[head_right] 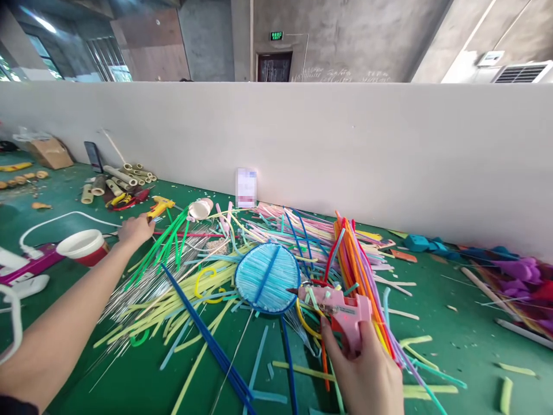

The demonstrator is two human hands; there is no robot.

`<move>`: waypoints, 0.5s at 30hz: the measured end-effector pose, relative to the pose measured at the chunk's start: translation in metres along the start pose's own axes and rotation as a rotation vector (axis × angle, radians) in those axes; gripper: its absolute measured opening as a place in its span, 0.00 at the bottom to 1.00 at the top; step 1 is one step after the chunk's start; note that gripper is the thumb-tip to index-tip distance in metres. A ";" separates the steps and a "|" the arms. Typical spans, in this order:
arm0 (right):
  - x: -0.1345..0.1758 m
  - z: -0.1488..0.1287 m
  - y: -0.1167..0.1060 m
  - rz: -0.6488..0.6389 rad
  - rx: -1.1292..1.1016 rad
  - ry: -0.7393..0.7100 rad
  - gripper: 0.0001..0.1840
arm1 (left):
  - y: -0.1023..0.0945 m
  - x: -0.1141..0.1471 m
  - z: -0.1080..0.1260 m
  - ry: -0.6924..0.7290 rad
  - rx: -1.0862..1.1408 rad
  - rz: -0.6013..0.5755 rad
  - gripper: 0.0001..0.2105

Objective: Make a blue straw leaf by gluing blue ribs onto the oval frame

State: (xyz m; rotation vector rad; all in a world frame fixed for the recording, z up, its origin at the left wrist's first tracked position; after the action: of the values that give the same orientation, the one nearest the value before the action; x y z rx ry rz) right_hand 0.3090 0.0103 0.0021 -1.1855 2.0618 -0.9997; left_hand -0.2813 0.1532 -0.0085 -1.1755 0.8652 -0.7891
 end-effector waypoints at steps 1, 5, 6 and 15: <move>0.000 0.001 0.001 -0.001 0.002 -0.006 0.26 | -0.001 -0.002 -0.002 -0.025 -0.018 0.051 0.21; 0.000 0.007 0.008 -0.016 0.002 -0.027 0.25 | 0.001 -0.018 0.003 0.008 -0.007 0.102 0.21; -0.001 0.008 0.009 -0.017 0.001 -0.029 0.25 | 0.002 -0.021 0.005 0.019 0.005 0.103 0.21; 0.000 0.004 0.006 -0.031 -0.006 -0.037 0.24 | -0.004 0.003 0.014 0.083 0.097 0.255 0.17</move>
State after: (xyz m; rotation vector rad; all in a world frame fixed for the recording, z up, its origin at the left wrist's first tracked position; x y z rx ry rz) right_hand 0.3094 0.0113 -0.0054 -1.2338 2.0249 -0.9793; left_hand -0.2684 0.1558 -0.0026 -0.9299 1.0116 -0.6662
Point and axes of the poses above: each hand's wrist, its own x-axis away from the middle knuckle, its own y-axis out of the palm, z = x × y, the point moved 5 cm from there along -x, towards the middle knuckle, and after that the axes turned 7 degrees about y, right-handed, at the moved point
